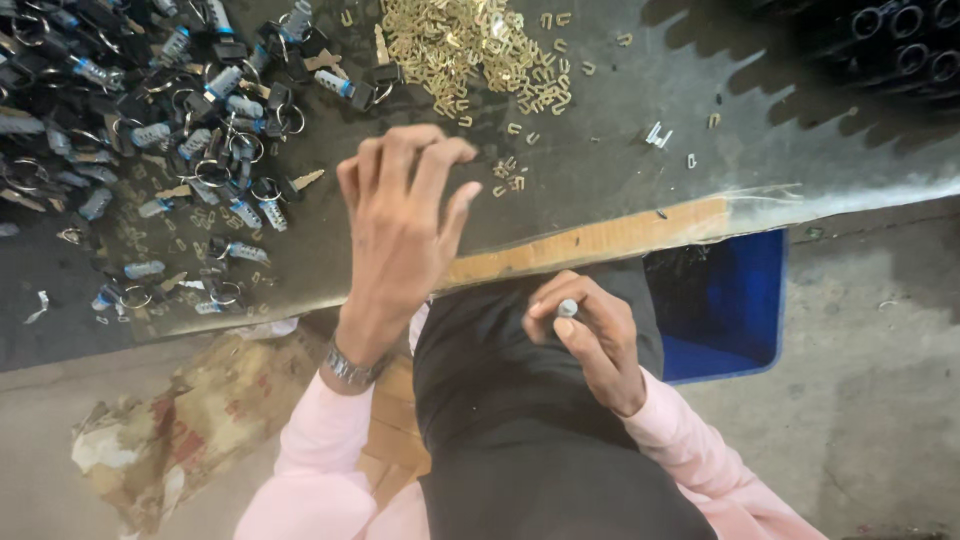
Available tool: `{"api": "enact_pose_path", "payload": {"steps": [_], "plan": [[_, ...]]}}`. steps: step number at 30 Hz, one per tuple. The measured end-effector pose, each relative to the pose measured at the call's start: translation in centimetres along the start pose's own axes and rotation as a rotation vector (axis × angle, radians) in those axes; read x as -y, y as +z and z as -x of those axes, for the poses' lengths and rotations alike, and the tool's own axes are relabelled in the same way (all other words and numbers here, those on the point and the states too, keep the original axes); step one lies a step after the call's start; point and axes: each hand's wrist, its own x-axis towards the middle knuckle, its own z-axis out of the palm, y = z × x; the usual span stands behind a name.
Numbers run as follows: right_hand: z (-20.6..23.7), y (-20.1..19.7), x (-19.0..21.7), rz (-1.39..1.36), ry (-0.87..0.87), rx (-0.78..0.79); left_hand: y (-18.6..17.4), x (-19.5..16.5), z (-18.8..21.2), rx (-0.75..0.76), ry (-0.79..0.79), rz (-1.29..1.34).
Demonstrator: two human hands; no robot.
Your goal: The person sits at a workbench covered with lock cylinders, keys and brass pins, picks up a lock cylinder, and uses their fingers to insert small brass pins and components into the cylinder body. They then place the finished cylinder into a blue bin beside them and pick up the next cylinder, repeating the assembly cycle.
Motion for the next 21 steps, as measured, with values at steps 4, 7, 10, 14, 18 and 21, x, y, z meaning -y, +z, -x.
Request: {"api": "enact_pose_path", "payload": {"steps": [4, 7, 10, 14, 18, 21], "plan": [[0.4, -0.1, -0.6, -0.022, 0.047, -0.028, -0.1, -0.5, 1.3, 0.043, -0.023, 0.033], [0.3, -0.3, -0.4, -0.011, 0.018, -0.028, 0.3, -1.3, 1.7, 0.066, 0.051, 0.048], [0.0, -0.5, 0.4, 0.112, 0.002, -0.042, 1.3, -2.0, 1.7, 0.082, 0.121, 0.005], [-0.1, -0.2, 0.9, 0.019, 0.047, -0.089, 2.0, -2.4, 2.7, 0.157, 0.170, 0.022], [0.4, -0.3, 0.5, -0.073, 0.087, -0.135, 2.0, -1.9, 4.2, 0.123, 0.226, 0.030], [0.6, -0.5, -0.2, -0.186, 0.175, -0.157, 1.5, -1.7, 5.2, 0.064, 0.222, 0.070]]}}
